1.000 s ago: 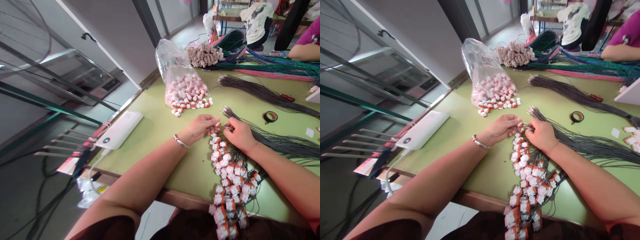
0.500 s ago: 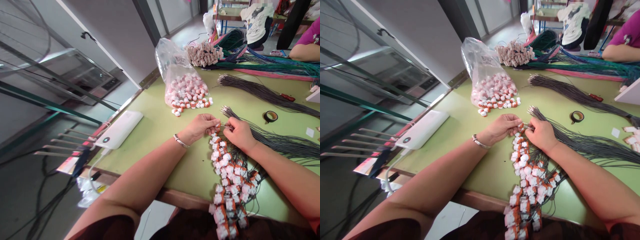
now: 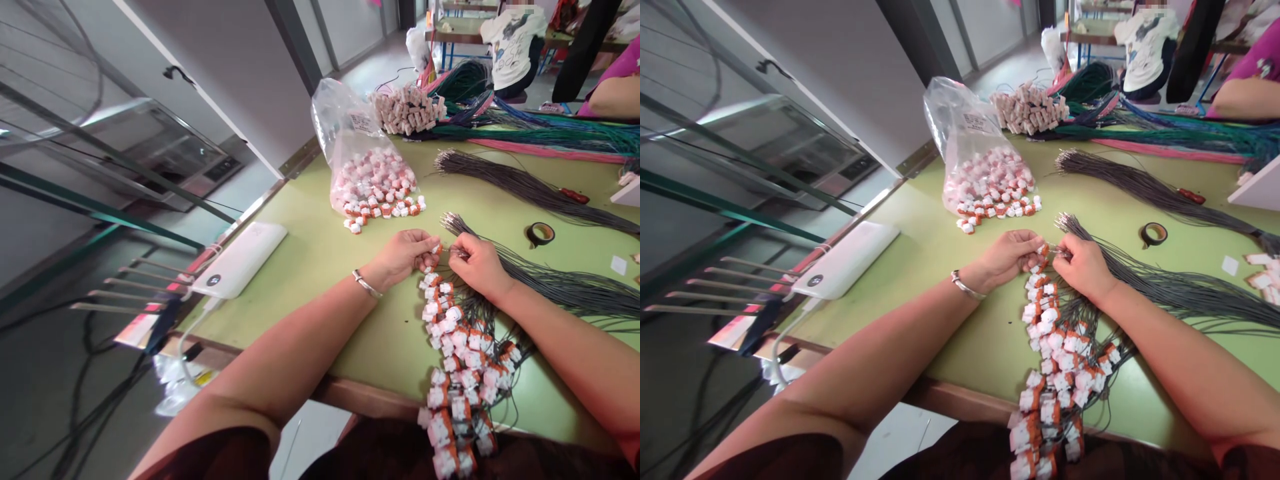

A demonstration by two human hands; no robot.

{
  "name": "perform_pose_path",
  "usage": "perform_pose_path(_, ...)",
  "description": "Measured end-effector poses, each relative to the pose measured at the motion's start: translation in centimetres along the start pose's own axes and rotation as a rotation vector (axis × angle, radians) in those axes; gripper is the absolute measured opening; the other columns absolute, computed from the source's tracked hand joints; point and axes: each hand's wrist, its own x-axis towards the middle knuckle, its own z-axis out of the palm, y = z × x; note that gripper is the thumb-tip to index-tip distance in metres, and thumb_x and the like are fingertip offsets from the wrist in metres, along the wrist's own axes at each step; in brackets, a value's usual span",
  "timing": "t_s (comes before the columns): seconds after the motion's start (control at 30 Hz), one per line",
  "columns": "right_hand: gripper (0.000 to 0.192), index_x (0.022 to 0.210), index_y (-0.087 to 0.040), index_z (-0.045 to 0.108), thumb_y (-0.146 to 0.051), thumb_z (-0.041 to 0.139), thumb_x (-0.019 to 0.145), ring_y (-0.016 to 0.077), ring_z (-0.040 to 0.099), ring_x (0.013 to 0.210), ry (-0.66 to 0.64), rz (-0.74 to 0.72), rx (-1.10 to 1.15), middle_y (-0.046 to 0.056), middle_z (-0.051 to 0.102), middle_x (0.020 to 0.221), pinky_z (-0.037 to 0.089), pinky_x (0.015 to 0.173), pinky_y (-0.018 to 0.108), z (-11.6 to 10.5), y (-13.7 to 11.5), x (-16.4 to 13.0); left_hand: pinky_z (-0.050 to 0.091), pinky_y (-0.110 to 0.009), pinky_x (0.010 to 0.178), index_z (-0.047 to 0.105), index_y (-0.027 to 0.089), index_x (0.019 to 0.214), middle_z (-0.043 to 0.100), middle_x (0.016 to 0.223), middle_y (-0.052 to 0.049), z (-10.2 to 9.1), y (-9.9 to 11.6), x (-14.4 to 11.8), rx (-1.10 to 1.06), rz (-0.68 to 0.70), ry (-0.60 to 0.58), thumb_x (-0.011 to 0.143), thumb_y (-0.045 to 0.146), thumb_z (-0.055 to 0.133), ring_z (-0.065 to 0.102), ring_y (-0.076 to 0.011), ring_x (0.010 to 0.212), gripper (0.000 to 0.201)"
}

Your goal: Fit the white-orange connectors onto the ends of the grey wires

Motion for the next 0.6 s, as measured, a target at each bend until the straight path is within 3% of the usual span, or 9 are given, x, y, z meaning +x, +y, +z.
perform_pose_path(0.3,0.006,0.063,-0.021,0.049,-0.021,0.053,0.068,0.0117,0.044,0.05,-0.048,0.006,-0.053,-0.002,0.055,0.054,0.033,0.052,0.024,0.28,-0.15,0.02,0.037,-0.014,0.035,0.055,0.011,0.067,0.059,0.05,0.001,0.71,-0.37,-0.03,0.13,0.044,0.067,0.077,0.026,0.072,0.05,-0.0048,0.036,0.024)
perform_pose_path(0.6,0.005,0.063,-0.019,0.051,-0.023,0.054,0.064,0.0106,0.046,0.051,-0.006,0.123,0.211,-0.002,0.056,0.056,0.036,0.051,0.023,0.05,-0.02,0.31,0.038,-0.013,0.038,0.054,0.01,0.069,0.062,0.054,-0.002,0.61,0.04,-0.18,-0.008,-0.042,0.029,0.08,0.027,0.069,0.051,-0.0037,0.038,0.026)
